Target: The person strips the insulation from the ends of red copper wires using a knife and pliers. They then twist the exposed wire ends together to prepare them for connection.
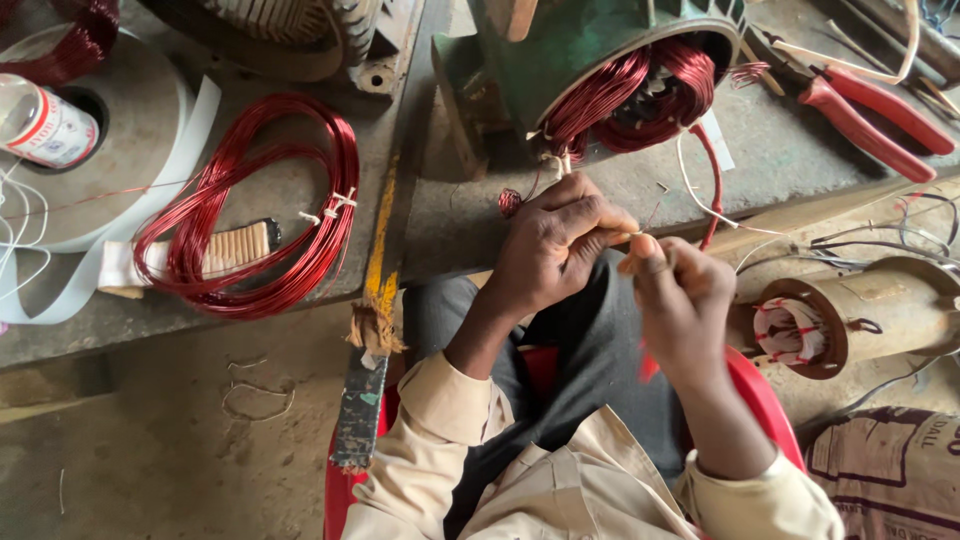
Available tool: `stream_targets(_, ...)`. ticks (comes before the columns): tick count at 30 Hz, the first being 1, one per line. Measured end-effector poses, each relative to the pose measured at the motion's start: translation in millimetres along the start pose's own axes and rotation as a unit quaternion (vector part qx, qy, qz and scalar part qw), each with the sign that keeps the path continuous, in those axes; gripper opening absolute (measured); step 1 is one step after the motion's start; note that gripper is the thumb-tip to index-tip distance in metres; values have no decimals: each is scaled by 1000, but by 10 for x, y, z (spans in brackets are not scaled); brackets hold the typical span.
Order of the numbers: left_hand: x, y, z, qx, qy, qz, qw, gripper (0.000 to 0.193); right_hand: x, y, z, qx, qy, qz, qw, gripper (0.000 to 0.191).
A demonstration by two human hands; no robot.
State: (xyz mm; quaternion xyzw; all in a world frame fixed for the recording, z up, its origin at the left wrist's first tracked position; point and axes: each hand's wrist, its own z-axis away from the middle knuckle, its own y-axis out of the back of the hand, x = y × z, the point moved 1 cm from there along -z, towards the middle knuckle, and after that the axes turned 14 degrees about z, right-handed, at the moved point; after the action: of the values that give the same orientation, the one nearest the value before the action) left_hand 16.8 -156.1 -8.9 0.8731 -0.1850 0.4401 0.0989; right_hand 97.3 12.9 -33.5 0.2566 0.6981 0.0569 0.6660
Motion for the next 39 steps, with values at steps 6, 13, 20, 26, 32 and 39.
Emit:
stream_targets(6, 14, -1, -10, 1, -15, 4, 1000, 10, -83, 246, -109, -83, -6, -55, 995, 26)
stream_targets(13, 28, 28, -3, -7, 4, 14, 1000, 14, -268, 349, -214, 73, 377, 295, 875, 24)
stream_targets(20, 55, 34, -30, -8, -18, -9, 1000, 7, 133, 354, -263, -50, -53, -208, 975, 26)
stream_targets(26, 30, 27, -22, -6, 1, 10, 1000, 6, 320, 331, 383, -159, -256, -339, 891, 54)
stream_targets(32, 27, 23, -6, -2, 13, 8, 1000, 6, 675, 82, 1022, -165, -434, -325, 824, 46)
stream_targets(39, 17, 25, -5, -8, 2, 30, 1000, 9, 607, 322, 966, -189, -199, -182, 944, 42)
